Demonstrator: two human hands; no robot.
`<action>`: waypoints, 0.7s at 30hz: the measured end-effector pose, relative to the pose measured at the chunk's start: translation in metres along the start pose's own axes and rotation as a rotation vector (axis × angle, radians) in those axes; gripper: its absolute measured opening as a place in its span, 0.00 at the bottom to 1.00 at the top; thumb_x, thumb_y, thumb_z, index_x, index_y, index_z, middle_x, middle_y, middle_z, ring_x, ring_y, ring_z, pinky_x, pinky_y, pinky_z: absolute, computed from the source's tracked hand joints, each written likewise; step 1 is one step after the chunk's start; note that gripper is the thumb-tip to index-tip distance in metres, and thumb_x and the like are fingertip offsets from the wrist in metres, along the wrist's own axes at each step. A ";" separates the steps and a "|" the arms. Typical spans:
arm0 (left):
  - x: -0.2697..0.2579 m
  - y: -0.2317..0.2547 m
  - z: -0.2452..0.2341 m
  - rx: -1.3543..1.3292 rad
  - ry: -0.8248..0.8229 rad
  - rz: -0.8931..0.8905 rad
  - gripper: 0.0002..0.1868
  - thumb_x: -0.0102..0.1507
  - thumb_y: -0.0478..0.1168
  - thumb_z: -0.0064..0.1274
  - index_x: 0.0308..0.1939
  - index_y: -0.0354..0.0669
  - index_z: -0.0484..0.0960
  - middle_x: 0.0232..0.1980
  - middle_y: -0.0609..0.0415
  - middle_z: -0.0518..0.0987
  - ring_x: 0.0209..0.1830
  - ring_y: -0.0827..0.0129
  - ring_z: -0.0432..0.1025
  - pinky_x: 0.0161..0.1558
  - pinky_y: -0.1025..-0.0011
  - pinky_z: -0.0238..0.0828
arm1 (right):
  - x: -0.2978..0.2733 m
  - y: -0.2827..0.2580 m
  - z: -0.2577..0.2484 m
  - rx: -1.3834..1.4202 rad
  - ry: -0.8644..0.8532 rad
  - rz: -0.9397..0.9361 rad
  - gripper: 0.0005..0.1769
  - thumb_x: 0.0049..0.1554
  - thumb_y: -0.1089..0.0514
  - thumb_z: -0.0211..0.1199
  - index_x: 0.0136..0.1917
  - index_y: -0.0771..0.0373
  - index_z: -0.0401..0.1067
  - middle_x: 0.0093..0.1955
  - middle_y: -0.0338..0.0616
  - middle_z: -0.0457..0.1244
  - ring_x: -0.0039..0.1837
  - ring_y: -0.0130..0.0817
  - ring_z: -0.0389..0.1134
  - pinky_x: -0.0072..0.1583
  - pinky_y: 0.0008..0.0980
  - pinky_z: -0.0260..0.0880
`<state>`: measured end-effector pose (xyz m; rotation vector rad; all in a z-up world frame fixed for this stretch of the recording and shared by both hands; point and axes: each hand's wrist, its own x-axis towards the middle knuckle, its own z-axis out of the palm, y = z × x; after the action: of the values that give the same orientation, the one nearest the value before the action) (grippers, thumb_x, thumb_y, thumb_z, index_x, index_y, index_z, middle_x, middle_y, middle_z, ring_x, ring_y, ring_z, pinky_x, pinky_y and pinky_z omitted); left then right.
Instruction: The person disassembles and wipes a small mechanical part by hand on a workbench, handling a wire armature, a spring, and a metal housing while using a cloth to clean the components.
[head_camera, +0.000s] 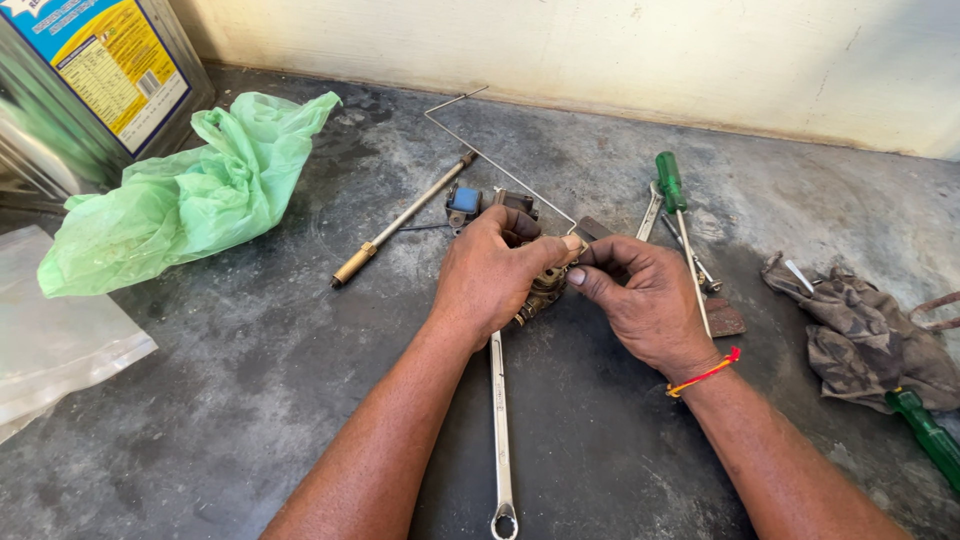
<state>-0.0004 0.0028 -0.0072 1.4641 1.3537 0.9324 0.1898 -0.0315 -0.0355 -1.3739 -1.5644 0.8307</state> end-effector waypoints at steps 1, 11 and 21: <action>0.000 0.000 0.000 0.005 0.000 0.001 0.32 0.48 0.60 0.64 0.45 0.39 0.83 0.39 0.51 0.85 0.39 0.65 0.80 0.41 0.66 0.76 | 0.000 0.001 0.000 0.017 -0.003 0.007 0.08 0.57 0.61 0.68 0.51 0.65 0.79 0.42 0.35 0.71 0.43 0.19 0.67 0.46 0.23 0.69; -0.001 0.001 0.000 0.016 0.015 0.013 0.33 0.48 0.61 0.64 0.44 0.38 0.84 0.39 0.49 0.86 0.39 0.64 0.81 0.42 0.65 0.77 | -0.003 -0.004 0.004 -0.172 0.070 -0.049 0.08 0.57 0.60 0.69 0.49 0.65 0.78 0.38 0.36 0.71 0.40 0.19 0.66 0.43 0.23 0.67; -0.001 0.002 0.000 0.033 0.022 -0.003 0.35 0.47 0.62 0.64 0.47 0.38 0.83 0.41 0.48 0.87 0.42 0.62 0.82 0.45 0.64 0.78 | -0.004 -0.011 0.006 -0.244 0.087 -0.040 0.07 0.53 0.61 0.72 0.46 0.63 0.80 0.35 0.34 0.70 0.36 0.19 0.64 0.39 0.25 0.65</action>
<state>0.0000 0.0016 -0.0050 1.4803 1.3928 0.9307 0.1801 -0.0375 -0.0283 -1.5238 -1.6606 0.5616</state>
